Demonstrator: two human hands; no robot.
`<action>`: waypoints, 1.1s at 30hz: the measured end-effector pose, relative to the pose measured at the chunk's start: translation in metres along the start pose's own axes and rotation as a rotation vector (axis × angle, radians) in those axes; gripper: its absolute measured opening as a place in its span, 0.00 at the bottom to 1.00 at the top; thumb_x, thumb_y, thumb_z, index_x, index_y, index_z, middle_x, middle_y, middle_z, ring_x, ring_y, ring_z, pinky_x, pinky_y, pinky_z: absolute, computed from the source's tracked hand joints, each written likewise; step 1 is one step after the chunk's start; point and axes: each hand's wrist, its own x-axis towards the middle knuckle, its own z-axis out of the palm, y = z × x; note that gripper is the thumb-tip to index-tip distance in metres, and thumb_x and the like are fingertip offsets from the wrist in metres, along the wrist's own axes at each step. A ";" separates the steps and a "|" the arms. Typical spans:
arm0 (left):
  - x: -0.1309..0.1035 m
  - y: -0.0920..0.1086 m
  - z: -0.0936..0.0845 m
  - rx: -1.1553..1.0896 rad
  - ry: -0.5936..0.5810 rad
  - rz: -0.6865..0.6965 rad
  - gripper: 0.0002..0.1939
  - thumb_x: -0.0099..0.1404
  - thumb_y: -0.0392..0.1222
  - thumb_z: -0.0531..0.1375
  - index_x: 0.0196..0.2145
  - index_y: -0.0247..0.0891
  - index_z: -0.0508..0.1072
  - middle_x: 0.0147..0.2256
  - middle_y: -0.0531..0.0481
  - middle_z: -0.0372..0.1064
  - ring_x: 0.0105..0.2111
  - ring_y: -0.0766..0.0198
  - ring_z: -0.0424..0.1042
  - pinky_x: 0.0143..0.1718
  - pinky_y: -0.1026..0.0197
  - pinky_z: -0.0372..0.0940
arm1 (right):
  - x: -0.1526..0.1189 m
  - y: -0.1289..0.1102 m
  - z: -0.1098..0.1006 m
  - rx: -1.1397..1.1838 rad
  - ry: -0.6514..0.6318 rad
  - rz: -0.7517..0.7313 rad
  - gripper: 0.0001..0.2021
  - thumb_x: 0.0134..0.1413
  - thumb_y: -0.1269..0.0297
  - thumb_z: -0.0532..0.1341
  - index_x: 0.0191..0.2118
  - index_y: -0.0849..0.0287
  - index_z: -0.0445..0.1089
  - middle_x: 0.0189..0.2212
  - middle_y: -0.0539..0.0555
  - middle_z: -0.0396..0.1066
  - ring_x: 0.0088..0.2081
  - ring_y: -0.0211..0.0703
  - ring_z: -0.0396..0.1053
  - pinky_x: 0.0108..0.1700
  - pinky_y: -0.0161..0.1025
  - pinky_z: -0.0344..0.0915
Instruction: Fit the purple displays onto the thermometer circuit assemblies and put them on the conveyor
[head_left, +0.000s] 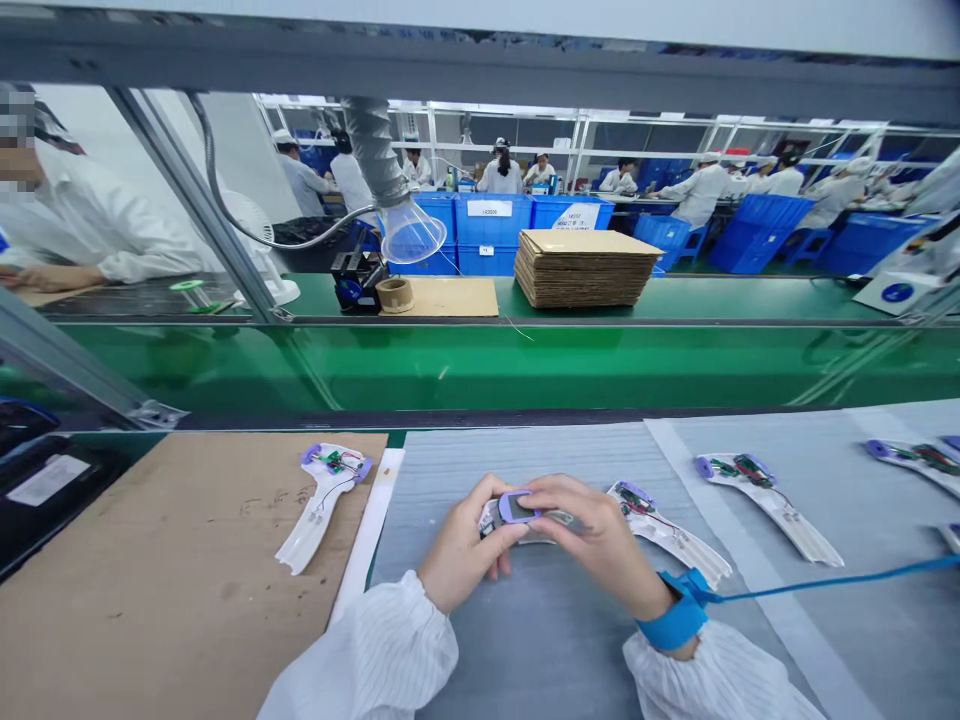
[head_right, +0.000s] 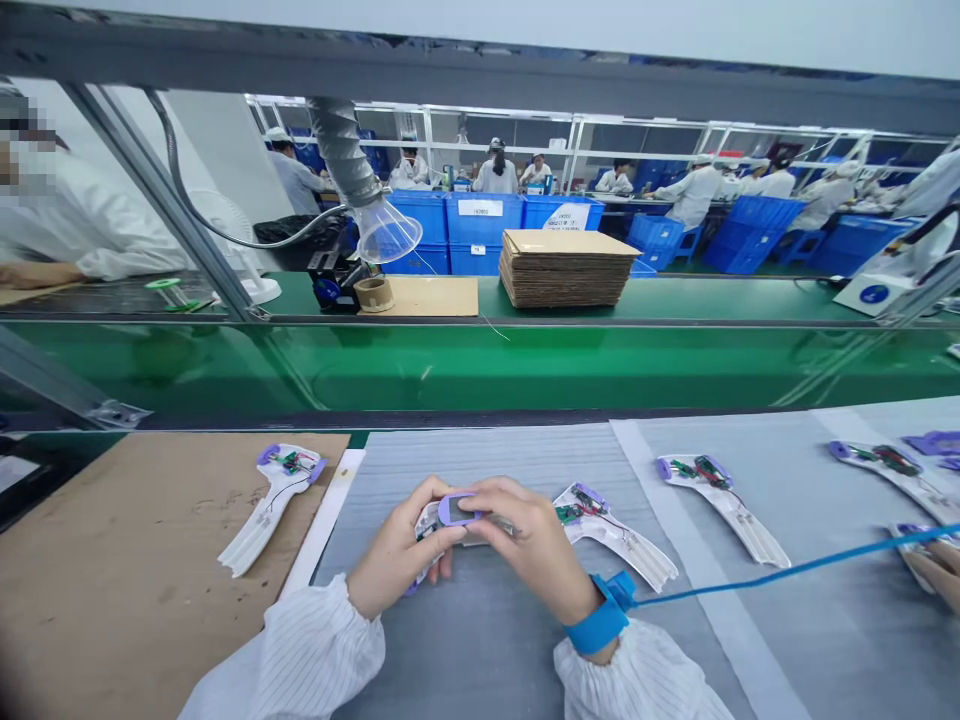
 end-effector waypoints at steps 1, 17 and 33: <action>0.000 -0.001 -0.001 0.003 0.005 0.001 0.11 0.62 0.45 0.55 0.40 0.40 0.61 0.17 0.59 0.59 0.15 0.70 0.62 0.16 0.71 0.55 | 0.000 0.000 0.000 0.002 0.003 0.003 0.10 0.55 0.69 0.58 0.43 0.52 0.70 0.41 0.54 0.70 0.42 0.42 0.68 0.43 0.38 0.67; -0.002 0.005 0.000 0.017 0.021 0.016 0.11 0.61 0.46 0.56 0.39 0.38 0.62 0.19 0.58 0.61 0.15 0.71 0.62 0.15 0.72 0.55 | -0.001 0.003 0.001 -0.004 -0.022 -0.024 0.13 0.56 0.69 0.57 0.47 0.52 0.68 0.41 0.55 0.69 0.43 0.43 0.68 0.43 0.40 0.68; -0.007 0.013 0.004 0.198 0.026 0.031 0.09 0.60 0.44 0.56 0.39 0.40 0.64 0.24 0.56 0.64 0.19 0.70 0.64 0.22 0.69 0.60 | 0.001 -0.012 -0.003 -0.030 0.074 0.005 0.03 0.57 0.68 0.56 0.38 0.57 0.64 0.33 0.52 0.66 0.38 0.42 0.65 0.40 0.39 0.62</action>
